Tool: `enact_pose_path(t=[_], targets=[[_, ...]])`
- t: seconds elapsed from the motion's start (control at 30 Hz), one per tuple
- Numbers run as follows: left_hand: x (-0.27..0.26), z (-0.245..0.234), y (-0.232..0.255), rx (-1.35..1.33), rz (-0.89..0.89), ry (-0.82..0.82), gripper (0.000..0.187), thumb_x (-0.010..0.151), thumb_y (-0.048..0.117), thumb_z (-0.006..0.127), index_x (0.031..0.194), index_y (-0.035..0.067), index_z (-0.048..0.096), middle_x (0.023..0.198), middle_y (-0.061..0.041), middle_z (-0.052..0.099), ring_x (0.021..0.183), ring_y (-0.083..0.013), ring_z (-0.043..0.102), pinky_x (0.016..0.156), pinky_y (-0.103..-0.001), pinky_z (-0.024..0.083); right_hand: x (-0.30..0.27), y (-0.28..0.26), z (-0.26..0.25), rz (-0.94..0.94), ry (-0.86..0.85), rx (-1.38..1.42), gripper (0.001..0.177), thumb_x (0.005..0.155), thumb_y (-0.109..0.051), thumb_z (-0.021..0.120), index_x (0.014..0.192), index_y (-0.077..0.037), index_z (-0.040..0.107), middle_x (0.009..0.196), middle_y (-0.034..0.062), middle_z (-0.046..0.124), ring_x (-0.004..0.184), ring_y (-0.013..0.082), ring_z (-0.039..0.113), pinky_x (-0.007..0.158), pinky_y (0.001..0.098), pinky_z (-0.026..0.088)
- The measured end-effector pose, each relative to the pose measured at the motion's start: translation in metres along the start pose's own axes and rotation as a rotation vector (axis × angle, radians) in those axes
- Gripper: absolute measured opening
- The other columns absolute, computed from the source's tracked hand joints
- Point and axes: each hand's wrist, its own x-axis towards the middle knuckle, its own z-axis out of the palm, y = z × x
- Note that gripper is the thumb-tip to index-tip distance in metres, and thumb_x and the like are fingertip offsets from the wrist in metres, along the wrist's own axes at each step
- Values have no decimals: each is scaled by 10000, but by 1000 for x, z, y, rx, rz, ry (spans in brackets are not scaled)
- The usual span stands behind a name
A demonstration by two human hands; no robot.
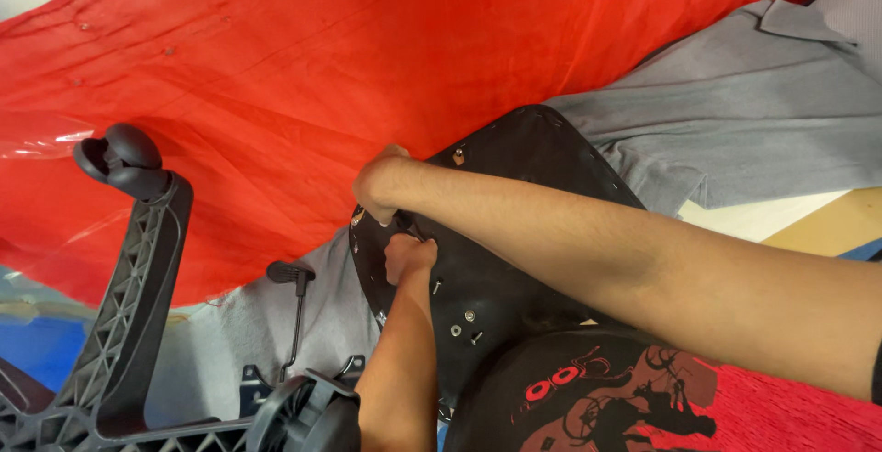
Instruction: The person uses a screwdriver to remove screws from the underside of an overturned office chair base. They work on multiple screw locations, loosening and removing fasteners while the chair remains upside down on a red sheet.
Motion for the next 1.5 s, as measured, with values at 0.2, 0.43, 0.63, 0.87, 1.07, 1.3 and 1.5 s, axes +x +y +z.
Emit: enact_pose_path(t=[0.2,0.43,0.63,0.87,1.07,1.3,1.5], targets=[[6,1,-1,9,-26,-26,336,826,394,833,1095,199,782,1261,-38,723,1153,-276,705,942,-422,575,6,-10,-9,-6,-111,-145,438,859,-485,782,1203,-219,725,1176,5,735,1080,269,687,865,454,538],[9,5,-5,-7,19,11,432,788,393,851,1145,170,754,1249,-59,734,1140,-287,715,916,-435,589,23,-24,3,-67,-45,-85,302,835,-239,752,1130,-178,770,1116,26,762,1028,256,722,804,450,584],[7,5,-6,-44,-20,-28,490,813,524,806,1131,155,751,1229,-45,741,1129,-277,715,916,-426,583,37,-36,10,-95,-38,-27,248,790,-112,723,1028,-100,794,1043,87,777,951,277,735,740,445,590],[14,9,-9,-84,22,-8,329,759,305,810,1072,211,771,1205,-31,748,1124,-268,722,928,-418,583,25,-26,7,-146,-47,-107,260,751,-133,792,1006,-82,798,1040,108,772,960,300,733,753,451,593],[11,6,-7,-63,36,-18,315,753,290,810,1043,175,767,1187,-65,750,1129,-283,713,938,-410,575,11,-12,4,-188,-17,-107,287,717,-150,851,988,-67,801,1037,126,768,968,319,732,764,456,595],[8,6,-5,-52,35,-7,410,744,290,799,1132,192,714,1185,-57,751,1130,-284,715,944,-411,574,13,-18,5,-169,-167,37,212,800,-98,631,966,-40,750,961,135,760,849,297,721,719,444,579],[13,12,-10,-87,60,-3,513,744,297,789,1232,262,636,1216,-35,737,1155,-281,694,973,-418,555,8,-21,3,-131,-369,214,179,847,-96,536,946,-27,668,841,134,702,691,260,676,664,423,550]])
